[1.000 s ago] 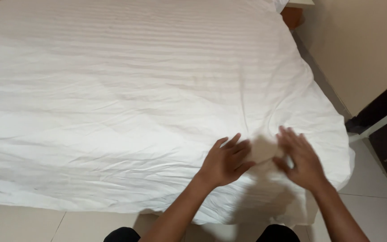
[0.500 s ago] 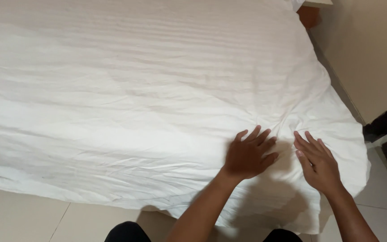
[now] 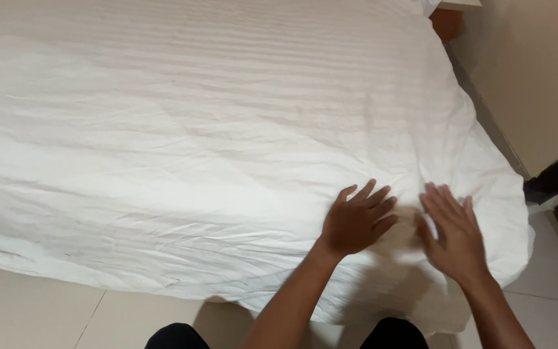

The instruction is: The person smooths and adjusts a white bedsheet on a bed, tucking the edges under the mattress and ensuring the surface is flat. They move around the bed to reach different sides and corners, using both hands to pull and flatten the fabric.

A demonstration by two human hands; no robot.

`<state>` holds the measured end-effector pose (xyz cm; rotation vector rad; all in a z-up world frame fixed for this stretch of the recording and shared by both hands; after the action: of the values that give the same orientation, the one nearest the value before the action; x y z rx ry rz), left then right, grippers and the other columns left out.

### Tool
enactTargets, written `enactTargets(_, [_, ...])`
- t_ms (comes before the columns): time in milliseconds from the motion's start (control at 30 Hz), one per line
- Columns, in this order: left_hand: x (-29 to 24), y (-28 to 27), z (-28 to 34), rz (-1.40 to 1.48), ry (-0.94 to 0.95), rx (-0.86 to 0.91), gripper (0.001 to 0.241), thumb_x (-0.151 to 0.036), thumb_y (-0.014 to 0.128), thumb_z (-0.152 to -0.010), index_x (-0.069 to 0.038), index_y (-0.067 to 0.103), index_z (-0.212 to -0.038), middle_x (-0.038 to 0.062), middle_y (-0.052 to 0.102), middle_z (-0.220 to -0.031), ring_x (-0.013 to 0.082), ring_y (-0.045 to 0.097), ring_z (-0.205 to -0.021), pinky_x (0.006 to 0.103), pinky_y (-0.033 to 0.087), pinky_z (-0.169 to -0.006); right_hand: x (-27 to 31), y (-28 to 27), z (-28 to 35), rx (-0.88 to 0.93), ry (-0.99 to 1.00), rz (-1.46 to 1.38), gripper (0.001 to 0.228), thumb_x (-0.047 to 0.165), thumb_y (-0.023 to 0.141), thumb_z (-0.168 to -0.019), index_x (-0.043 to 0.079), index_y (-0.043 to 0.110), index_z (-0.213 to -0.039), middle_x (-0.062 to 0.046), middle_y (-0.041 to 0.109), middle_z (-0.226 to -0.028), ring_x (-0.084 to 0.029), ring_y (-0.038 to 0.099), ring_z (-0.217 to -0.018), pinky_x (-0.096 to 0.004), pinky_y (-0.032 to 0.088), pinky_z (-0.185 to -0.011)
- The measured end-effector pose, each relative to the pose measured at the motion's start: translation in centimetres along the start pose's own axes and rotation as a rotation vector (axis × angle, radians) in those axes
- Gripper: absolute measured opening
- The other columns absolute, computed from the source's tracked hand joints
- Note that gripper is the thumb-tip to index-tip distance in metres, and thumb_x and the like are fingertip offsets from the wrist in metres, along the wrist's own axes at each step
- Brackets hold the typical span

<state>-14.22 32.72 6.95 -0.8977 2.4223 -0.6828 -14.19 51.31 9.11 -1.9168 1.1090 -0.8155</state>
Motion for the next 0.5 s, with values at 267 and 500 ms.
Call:
enactTargets(267, [2.1, -2.1, 0.8, 0.090, -0.004, 0.120, 0.039, -0.033, 0.069, -0.094, -0.010, 0.072, -0.126, 0.012, 0.067, -0.142, 0.0327, 0.056, -0.141, 0.0498, 0.043, -0.114, 5.1, 2.0, -2.4, 0.177, -0.151, -0.006, 0.062, 0.044, 0.063, -0.093, 0.008, 0.056, -0.143, -0.015, 0.045, -0.158, -0.036, 0.036, -0.150, -0.054, 0.027, -0.120])
enactTargets(500, [9.5, -11.2, 4.1, -0.089, -0.125, 0.224, 0.041, -0.033, 0.068, -0.097, -0.007, 0.072, -0.128, 0.016, 0.063, -0.145, 0.0358, 0.050, -0.143, 0.0511, 0.040, -0.113, 12.1, 3.2, -4.8, 0.172, -0.353, 0.001, 0.073, 0.059, 0.065, -0.088, 0.010, 0.057, -0.142, -0.016, 0.044, -0.158, -0.035, 0.037, -0.148, -0.055, 0.032, -0.116])
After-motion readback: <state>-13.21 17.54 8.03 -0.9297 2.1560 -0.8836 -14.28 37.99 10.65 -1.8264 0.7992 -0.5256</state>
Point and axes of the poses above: each hand's wrist, its own z-axis away from the middle knuckle, its own y-axis out of the palm, x = y × z, the point moved 7 cm from there along -z, towards the middle knuckle
